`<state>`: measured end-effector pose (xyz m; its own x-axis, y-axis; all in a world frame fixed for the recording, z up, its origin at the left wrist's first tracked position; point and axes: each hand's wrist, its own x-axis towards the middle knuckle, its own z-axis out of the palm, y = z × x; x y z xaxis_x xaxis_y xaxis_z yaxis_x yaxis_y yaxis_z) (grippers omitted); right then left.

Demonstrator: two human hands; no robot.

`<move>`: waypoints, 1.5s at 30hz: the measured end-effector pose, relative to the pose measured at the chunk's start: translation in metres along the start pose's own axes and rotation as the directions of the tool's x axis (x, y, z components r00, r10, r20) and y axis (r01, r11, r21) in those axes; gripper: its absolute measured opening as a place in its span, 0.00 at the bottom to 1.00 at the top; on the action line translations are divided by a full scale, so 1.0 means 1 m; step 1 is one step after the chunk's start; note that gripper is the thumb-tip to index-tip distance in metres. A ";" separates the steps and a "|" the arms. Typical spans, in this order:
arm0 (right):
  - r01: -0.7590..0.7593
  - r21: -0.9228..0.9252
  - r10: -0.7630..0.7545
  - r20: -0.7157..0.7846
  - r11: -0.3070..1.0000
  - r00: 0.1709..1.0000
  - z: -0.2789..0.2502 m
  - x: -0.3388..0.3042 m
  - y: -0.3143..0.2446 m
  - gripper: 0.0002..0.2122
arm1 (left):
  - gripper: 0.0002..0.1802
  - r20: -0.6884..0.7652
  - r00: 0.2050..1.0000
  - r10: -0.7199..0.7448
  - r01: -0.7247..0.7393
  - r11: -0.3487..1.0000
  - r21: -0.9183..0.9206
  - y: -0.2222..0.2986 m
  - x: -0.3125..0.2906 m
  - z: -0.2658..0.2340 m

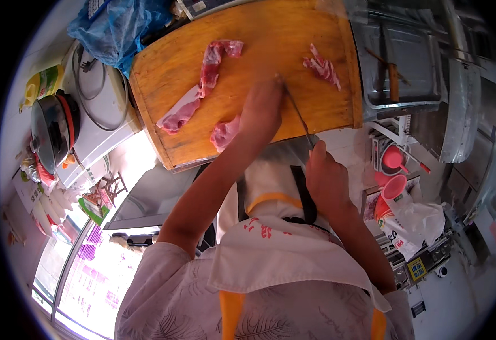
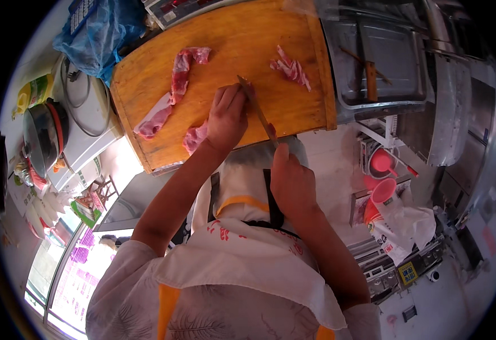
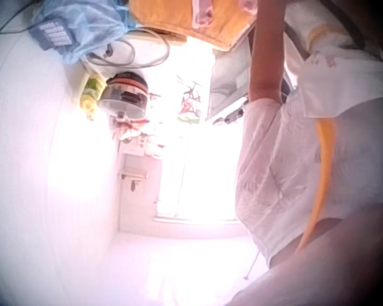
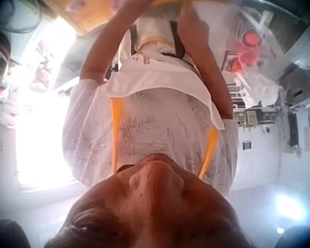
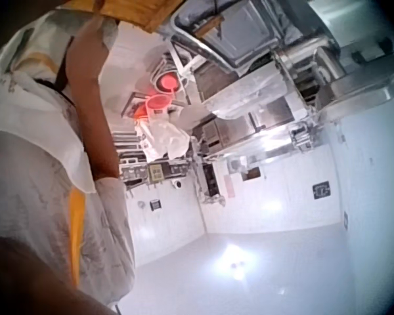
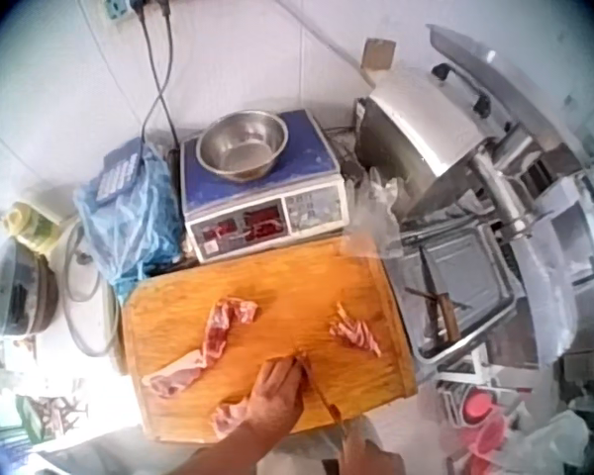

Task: The person retrieves a piece of pork from a refrigerated display case and places it on a wooden cutting board. They use a cleaver to slice the meat into smaller pieces and then weigh a portion on a digital scale. The person continues to chop the remaining meat into thin strips.

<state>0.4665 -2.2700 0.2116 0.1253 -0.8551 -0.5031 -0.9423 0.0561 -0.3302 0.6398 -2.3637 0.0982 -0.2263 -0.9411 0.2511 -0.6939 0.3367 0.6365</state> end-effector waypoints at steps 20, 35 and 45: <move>0.011 0.002 -0.011 0.021 1.000 1.000 -0.008 0.016 -0.006 0.10 | 0.18 -0.001 1.000 0.010 -0.010 0.999 0.037 0.000 -0.007 -0.002; 0.108 0.121 -0.085 -0.184 0.987 0.979 -0.014 0.057 0.002 0.10 | 0.22 -0.110 0.994 0.007 -0.003 0.999 0.039 0.004 -0.020 -0.002; 0.080 0.007 -0.080 -0.010 0.997 0.997 0.002 0.015 0.006 0.12 | 0.19 -0.068 0.998 0.015 -0.017 1.000 -0.026 0.002 -0.015 0.001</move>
<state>0.4632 -2.2817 0.2004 0.1973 -0.8622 -0.4665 -0.9268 -0.0090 -0.3754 0.6413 -2.3487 0.0955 -0.1896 -0.9316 0.3102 -0.6717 0.3535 0.6510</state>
